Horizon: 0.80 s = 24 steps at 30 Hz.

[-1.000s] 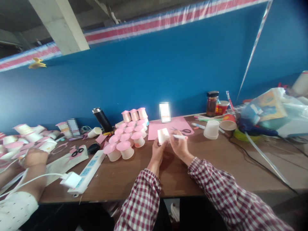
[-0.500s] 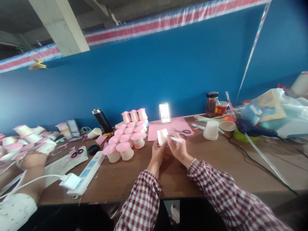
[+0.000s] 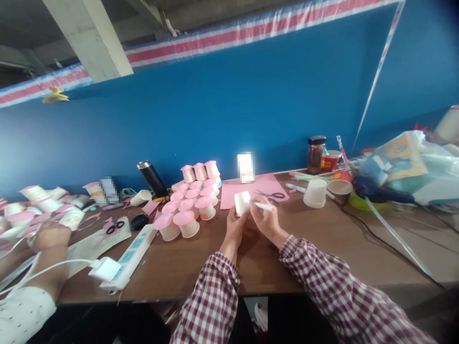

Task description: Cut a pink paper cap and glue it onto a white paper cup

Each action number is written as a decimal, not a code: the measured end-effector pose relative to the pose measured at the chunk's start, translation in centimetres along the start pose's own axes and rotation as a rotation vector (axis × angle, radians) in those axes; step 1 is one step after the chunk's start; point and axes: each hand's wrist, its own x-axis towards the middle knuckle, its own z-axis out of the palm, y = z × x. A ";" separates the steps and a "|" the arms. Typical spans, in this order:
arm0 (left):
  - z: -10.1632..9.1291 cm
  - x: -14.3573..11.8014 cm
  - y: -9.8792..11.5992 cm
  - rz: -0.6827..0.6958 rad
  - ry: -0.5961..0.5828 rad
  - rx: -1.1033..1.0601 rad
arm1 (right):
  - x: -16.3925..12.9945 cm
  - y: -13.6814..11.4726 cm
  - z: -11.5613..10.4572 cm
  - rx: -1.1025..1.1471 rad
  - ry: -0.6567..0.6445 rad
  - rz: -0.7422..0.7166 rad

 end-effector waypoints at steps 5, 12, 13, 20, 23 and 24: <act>0.0 0.0 0.0 0.009 -0.005 -0.002 | 0.0 -0.1 0.0 0.007 -0.009 -0.002; -0.1 0.0 0.0 0.017 -0.008 0.038 | -0.1 0.0 0.1 0.023 -0.024 -0.002; -0.1 0.0 0.0 0.017 -0.005 0.040 | -0.1 0.0 0.1 0.024 -0.027 -0.001; -0.1 0.0 -0.1 0.008 0.004 0.026 | 0.0 0.0 0.2 0.020 -0.030 -0.001; -0.1 0.1 -0.1 0.008 0.003 0.024 | 0.0 0.0 0.2 0.014 -0.025 0.001; -0.1 0.1 -0.2 0.007 0.000 0.022 | -0.1 0.1 0.1 0.012 -0.025 0.001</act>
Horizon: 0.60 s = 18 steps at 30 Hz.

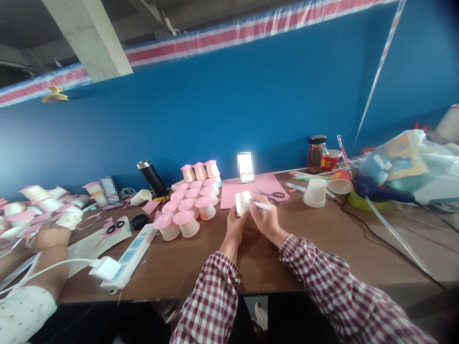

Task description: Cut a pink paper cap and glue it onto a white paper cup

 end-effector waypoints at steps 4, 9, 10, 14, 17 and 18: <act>0.0 0.0 0.0 -0.017 0.008 -0.013 | -0.1 0.0 -0.1 -0.006 -0.011 0.002; 0.0 0.0 -0.1 -0.022 0.020 -0.025 | 0.0 0.0 -0.1 -0.008 -0.005 0.016; 0.0 0.1 -0.1 -0.019 0.020 -0.029 | 0.0 0.0 -0.1 -0.006 -0.004 0.019; 0.0 0.1 -0.1 -0.015 0.014 -0.051 | 0.0 0.3 0.0 0.003 -0.002 0.043; -0.1 0.2 -0.1 -0.015 0.017 -0.064 | -0.1 0.4 0.0 0.009 0.002 0.057; -0.1 0.2 -0.1 -0.017 0.018 -0.065 | -0.1 0.4 0.0 0.012 0.003 0.060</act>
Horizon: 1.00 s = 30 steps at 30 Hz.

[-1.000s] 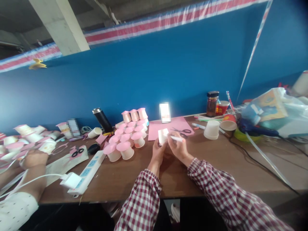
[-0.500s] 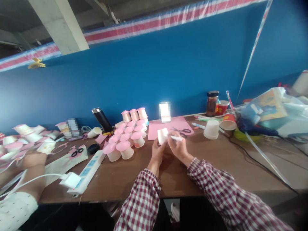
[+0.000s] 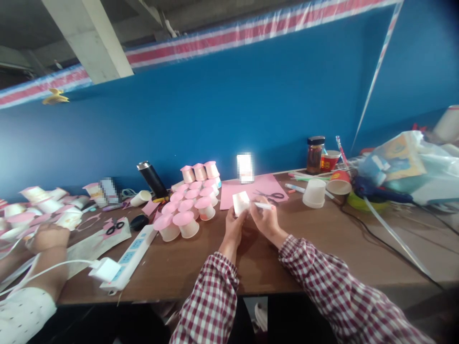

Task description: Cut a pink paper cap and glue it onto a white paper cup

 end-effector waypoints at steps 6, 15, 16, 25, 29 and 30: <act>0.2 -0.2 0.4 -0.030 -0.020 -0.024 | 0.1 0.2 0.2 0.050 0.014 0.030; 0.2 -0.3 0.6 -0.024 -0.036 -0.029 | 0.3 0.8 0.4 0.107 0.051 0.077; 0.2 -0.3 0.6 -0.023 -0.038 -0.031 | 0.3 0.7 0.4 0.110 0.049 0.075; 0.3 -0.2 0.5 -0.041 -0.027 -0.068 | 0.2 0.6 0.4 0.117 0.050 0.070; 0.4 -0.3 0.6 -0.031 -0.030 -0.083 | 0.2 0.7 0.5 0.113 0.052 0.074; 0.4 -0.3 0.6 -0.033 -0.026 -0.075 | 0.2 0.7 0.5 0.110 0.053 0.074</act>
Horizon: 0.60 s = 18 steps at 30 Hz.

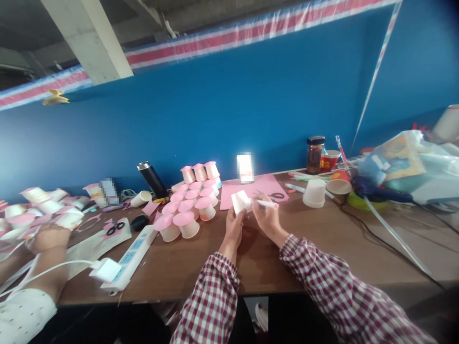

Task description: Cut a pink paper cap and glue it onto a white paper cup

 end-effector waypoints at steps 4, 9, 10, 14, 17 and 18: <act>0.0 0.0 0.0 -0.002 0.014 0.038 | 0.1 -0.1 -0.1 -0.013 0.004 -0.004; 0.0 -0.1 0.1 -0.018 0.023 0.049 | 0.1 -0.2 -0.2 -0.030 -0.001 -0.003; 0.1 -0.1 0.1 -0.020 0.021 0.048 | 0.1 -0.3 -0.2 -0.030 -0.003 -0.002; 0.1 -0.2 0.2 -0.014 0.016 0.051 | 0.1 -0.3 -0.2 -0.030 -0.005 -0.007; 0.1 -0.2 0.3 -0.005 0.010 0.049 | 0.1 -0.4 -0.2 -0.032 -0.010 -0.010; 0.1 -0.2 0.3 -0.005 0.009 0.046 | 0.1 -0.4 -0.2 -0.032 -0.011 -0.009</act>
